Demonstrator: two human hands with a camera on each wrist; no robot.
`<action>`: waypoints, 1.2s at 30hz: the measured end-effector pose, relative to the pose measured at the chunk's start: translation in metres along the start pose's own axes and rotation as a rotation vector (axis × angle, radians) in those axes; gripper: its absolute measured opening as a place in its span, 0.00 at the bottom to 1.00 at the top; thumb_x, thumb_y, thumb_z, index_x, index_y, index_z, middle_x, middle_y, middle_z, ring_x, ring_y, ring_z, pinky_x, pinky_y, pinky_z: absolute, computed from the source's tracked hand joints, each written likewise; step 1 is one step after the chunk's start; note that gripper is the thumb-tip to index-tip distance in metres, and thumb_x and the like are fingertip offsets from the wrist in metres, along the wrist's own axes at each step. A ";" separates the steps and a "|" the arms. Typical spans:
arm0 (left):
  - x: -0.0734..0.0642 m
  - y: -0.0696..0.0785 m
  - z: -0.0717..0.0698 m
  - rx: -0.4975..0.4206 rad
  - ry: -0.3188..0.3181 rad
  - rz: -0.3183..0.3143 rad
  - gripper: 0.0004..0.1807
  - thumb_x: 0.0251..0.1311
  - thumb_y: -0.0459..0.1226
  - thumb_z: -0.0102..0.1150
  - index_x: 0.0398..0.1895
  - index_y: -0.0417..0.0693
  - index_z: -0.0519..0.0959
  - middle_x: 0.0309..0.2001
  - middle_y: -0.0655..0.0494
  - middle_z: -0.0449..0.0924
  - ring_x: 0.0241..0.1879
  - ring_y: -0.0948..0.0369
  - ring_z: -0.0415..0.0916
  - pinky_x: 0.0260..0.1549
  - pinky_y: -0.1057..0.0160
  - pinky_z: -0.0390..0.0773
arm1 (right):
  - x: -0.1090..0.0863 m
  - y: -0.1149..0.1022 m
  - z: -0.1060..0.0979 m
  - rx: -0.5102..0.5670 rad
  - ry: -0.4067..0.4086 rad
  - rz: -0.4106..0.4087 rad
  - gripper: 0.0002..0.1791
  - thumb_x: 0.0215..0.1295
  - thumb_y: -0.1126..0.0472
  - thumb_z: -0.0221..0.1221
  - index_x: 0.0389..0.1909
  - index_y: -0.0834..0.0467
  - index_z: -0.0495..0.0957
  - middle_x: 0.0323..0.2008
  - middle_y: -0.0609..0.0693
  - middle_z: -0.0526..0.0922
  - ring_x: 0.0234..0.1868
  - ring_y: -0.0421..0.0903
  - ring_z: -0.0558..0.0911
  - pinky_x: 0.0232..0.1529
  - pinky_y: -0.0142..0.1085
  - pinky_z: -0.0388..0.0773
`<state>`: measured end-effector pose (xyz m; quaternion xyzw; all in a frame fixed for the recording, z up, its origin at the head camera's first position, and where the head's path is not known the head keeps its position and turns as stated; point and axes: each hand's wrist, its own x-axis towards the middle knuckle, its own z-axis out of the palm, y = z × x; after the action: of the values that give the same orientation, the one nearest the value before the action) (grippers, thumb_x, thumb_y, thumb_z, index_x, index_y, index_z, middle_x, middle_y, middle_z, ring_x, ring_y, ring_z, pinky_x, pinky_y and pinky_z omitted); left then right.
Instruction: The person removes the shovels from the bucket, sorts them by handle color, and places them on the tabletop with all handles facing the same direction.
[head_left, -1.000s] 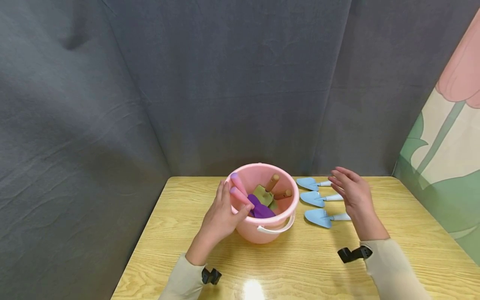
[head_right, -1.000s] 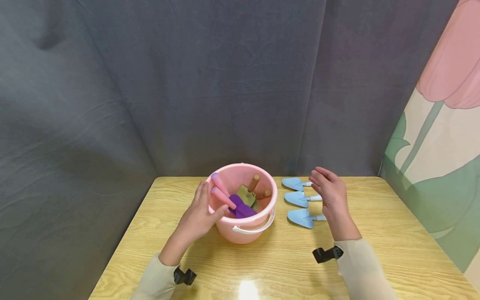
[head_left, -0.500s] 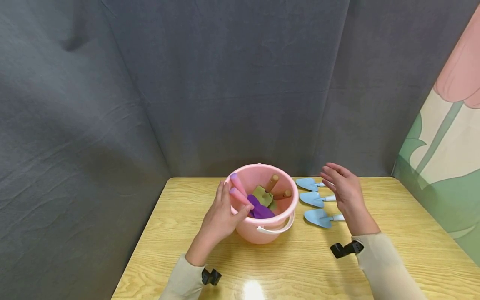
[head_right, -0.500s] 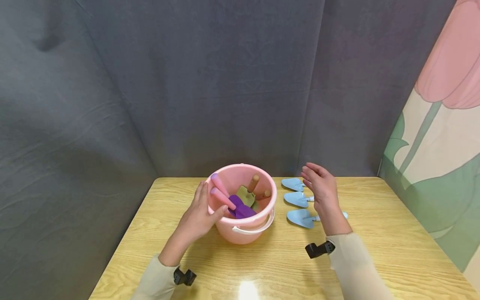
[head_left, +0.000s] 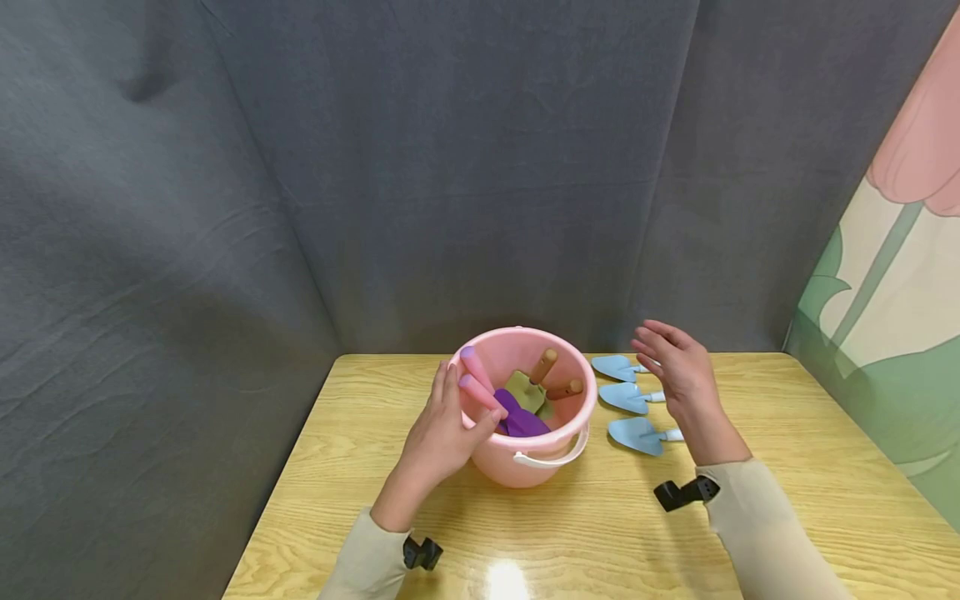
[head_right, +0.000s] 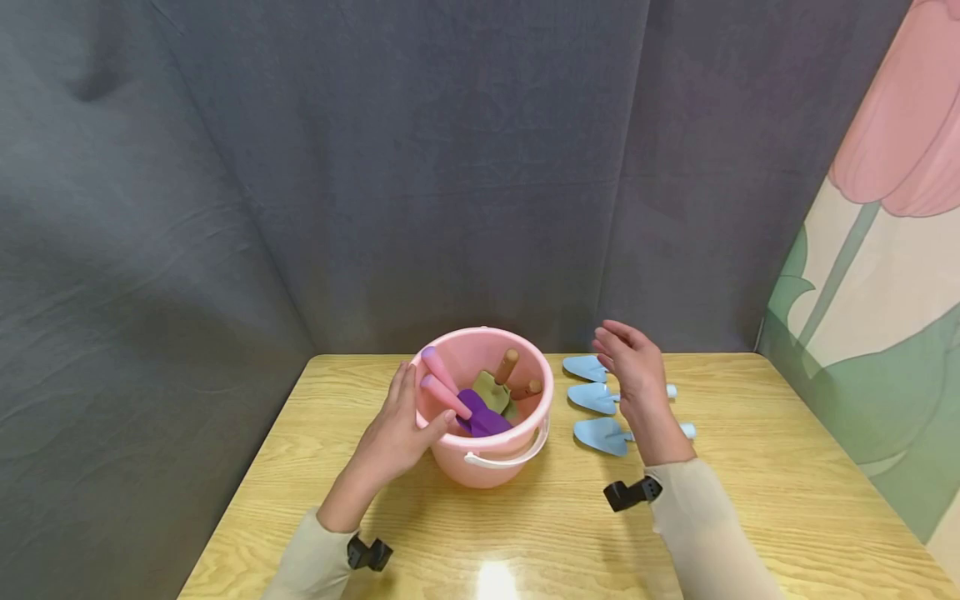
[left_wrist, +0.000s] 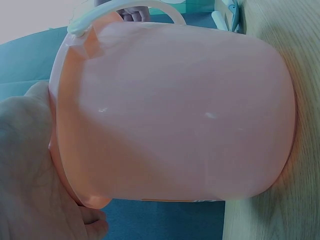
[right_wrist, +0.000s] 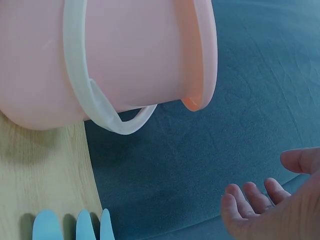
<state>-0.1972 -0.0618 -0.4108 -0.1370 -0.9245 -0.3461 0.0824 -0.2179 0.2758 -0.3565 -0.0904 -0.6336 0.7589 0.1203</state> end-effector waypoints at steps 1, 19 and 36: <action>0.000 0.000 0.000 0.001 0.000 0.000 0.58 0.59 0.70 0.54 0.83 0.56 0.41 0.82 0.48 0.38 0.74 0.40 0.58 0.62 0.34 0.70 | 0.000 0.000 0.001 -0.003 -0.002 -0.003 0.22 0.68 0.55 0.66 0.59 0.56 0.74 0.48 0.40 0.78 0.45 0.34 0.85 0.49 0.26 0.81; 0.000 -0.001 0.001 0.002 0.001 0.001 0.57 0.61 0.67 0.57 0.83 0.55 0.41 0.82 0.48 0.38 0.76 0.41 0.56 0.62 0.33 0.68 | 0.002 -0.002 0.021 -0.108 -0.049 -0.008 0.24 0.69 0.53 0.64 0.62 0.57 0.74 0.48 0.41 0.80 0.47 0.35 0.84 0.55 0.29 0.79; 0.000 0.001 -0.001 0.001 -0.006 0.001 0.57 0.61 0.67 0.56 0.83 0.56 0.40 0.82 0.48 0.38 0.76 0.42 0.55 0.63 0.34 0.68 | 0.007 0.001 0.038 -0.304 -0.145 -0.051 0.34 0.72 0.48 0.61 0.71 0.63 0.68 0.61 0.56 0.75 0.52 0.36 0.80 0.59 0.34 0.78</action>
<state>-0.1973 -0.0618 -0.4098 -0.1385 -0.9249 -0.3451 0.0797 -0.2357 0.2418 -0.3504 -0.0366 -0.7501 0.6557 0.0784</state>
